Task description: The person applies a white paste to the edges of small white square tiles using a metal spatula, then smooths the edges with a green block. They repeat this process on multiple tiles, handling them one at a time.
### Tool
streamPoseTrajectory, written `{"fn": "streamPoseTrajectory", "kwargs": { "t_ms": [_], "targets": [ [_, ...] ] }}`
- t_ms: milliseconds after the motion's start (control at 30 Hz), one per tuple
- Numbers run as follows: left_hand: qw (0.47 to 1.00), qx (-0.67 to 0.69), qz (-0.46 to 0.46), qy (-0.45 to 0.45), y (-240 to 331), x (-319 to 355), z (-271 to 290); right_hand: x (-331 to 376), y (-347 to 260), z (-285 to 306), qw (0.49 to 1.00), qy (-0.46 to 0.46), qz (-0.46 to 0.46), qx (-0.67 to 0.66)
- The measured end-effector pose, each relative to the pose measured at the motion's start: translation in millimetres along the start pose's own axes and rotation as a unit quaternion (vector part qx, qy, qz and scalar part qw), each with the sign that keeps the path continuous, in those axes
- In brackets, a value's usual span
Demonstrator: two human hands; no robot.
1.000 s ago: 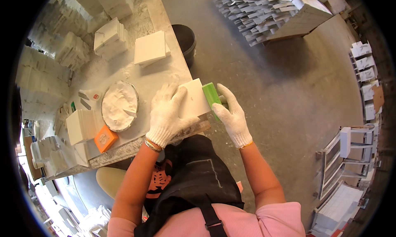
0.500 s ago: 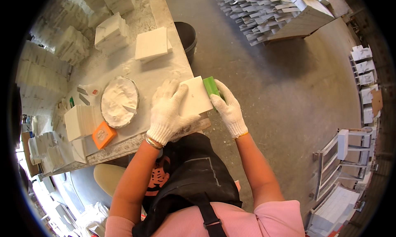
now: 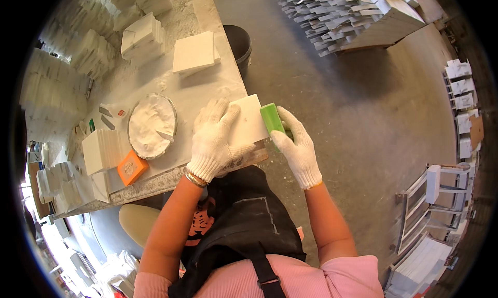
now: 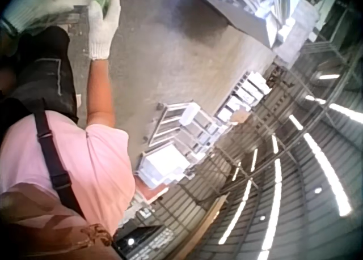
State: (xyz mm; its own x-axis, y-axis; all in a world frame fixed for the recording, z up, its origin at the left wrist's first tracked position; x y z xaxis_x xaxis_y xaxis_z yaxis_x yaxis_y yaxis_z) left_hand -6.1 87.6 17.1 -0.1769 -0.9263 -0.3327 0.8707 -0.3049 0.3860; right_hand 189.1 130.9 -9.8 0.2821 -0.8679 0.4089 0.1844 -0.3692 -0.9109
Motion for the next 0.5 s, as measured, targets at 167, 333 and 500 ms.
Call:
{"fn": "streamPoseTrajectory", "kwargs": {
  "t_ms": [167, 333, 500],
  "targets": [
    [1.000, -0.004, -0.004, -0.005, 1.3, -3.3, 1.1, -21.2, 8.4, 3.5, 0.999, 0.015, 0.013, 0.049],
    [1.000, 0.004, -0.004, -0.003, 1.3, -2.5, 0.9, -6.9, -5.1, 1.3, 0.999, -0.019, -0.021, 0.023],
    [1.000, -0.008, -0.009, 0.002, 0.3, -2.0, -3.1, -0.1, -13.9, 1.6, 0.992, 0.036, 0.061, 0.108]
  ]
}}
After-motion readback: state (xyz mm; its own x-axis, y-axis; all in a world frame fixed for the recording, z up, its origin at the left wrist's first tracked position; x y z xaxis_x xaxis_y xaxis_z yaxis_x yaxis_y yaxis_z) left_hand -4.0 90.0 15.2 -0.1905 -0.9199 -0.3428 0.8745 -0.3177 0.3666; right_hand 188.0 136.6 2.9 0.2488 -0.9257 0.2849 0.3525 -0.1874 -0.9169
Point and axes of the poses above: each hand's wrist, its own x-axis away from the middle knuckle, its own z-axis out of the back of the hand, y = z × x, the point moved 7 cm from there along -x, towards the middle knuckle, and after that the axes turned 14 degrees about -z, right-handed, at the moved point
